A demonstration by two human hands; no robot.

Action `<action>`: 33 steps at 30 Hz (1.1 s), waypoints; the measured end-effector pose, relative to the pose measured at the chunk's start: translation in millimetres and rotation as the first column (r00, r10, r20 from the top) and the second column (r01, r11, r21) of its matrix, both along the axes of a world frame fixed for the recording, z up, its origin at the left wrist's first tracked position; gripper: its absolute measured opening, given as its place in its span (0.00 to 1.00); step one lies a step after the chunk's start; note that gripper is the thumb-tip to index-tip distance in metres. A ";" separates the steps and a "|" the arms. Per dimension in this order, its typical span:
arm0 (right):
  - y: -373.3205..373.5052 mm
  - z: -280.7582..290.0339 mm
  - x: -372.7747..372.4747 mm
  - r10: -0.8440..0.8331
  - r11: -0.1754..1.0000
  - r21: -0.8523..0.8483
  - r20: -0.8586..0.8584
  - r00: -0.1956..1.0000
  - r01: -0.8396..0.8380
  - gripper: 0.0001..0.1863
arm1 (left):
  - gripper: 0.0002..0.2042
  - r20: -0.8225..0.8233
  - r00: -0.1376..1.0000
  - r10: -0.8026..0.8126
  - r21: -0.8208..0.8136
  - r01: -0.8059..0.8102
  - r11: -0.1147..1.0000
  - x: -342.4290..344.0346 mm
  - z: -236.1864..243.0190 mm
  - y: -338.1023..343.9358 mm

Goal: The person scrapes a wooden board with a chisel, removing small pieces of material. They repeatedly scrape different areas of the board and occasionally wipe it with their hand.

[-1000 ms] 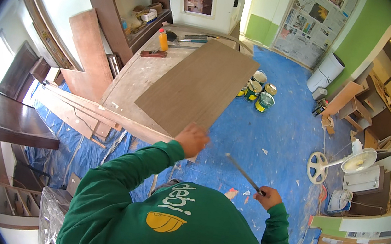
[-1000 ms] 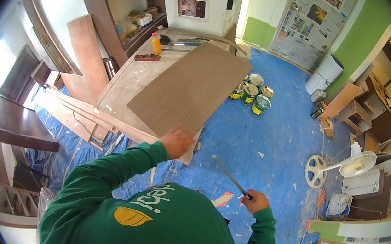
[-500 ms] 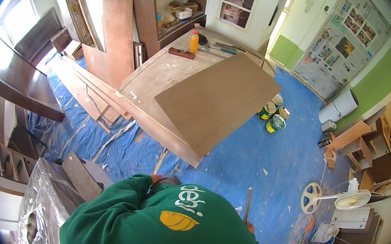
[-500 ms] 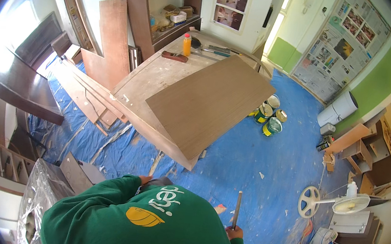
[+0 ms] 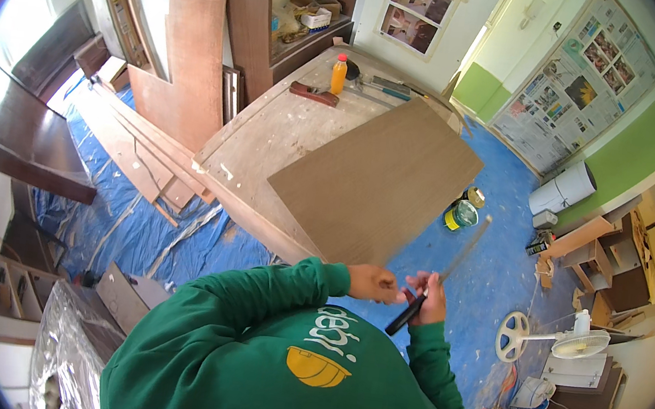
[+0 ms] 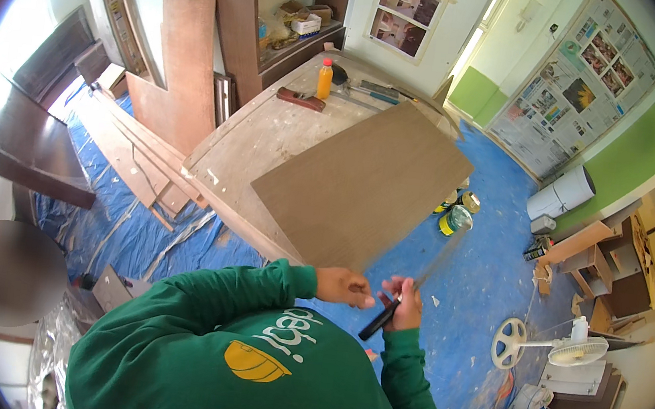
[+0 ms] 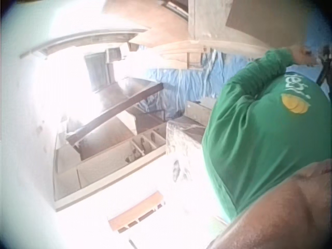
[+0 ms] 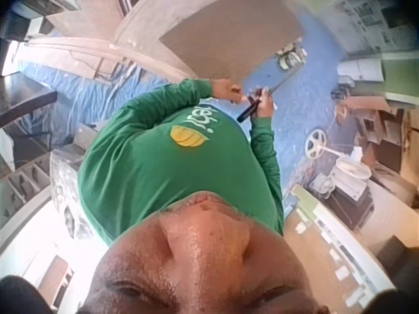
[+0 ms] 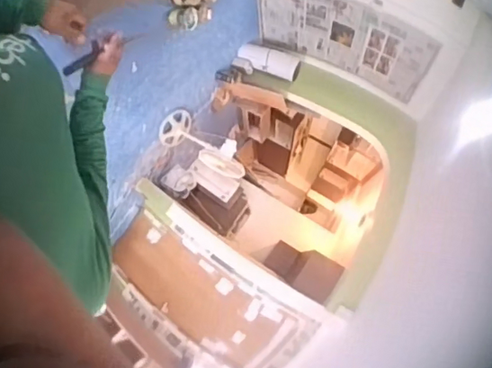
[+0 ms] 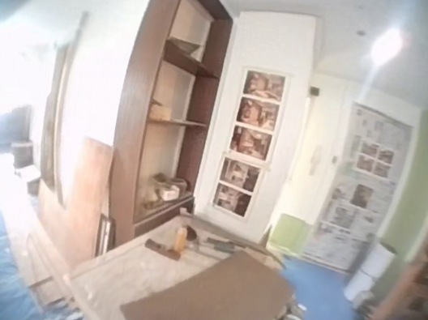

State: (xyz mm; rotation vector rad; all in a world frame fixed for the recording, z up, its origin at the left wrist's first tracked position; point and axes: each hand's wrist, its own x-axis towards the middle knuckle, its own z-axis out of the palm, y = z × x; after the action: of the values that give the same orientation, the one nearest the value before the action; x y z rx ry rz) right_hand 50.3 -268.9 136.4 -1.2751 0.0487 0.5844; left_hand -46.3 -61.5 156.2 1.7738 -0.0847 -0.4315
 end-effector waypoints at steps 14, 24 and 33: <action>190.9 -54.1 3.0 0.271 0.728 -0.685 0.334 0.903 0.035 0.23 | 0.17 0.283 0.831 0.479 0.317 -0.553 0.771 14.3 -57.9 293.1; 193.1 -93.1 -9.2 0.618 0.091 -0.996 0.067 0.783 0.013 0.56 | 0.18 0.190 0.890 0.414 0.769 -0.397 0.501 6.2 -137.8 479.6; 241.6 -55.6 -4.6 0.550 -0.157 -0.960 -0.279 0.787 -0.230 0.75 | 0.20 0.334 0.889 0.313 0.834 -0.434 0.342 54.6 -144.4 535.4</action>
State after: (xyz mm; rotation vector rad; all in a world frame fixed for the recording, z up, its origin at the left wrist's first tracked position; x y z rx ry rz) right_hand 45.6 -27.3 80.7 -2.9671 -0.2053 1.0117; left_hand 8.3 473.9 11.8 2.8052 0.6055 0.0334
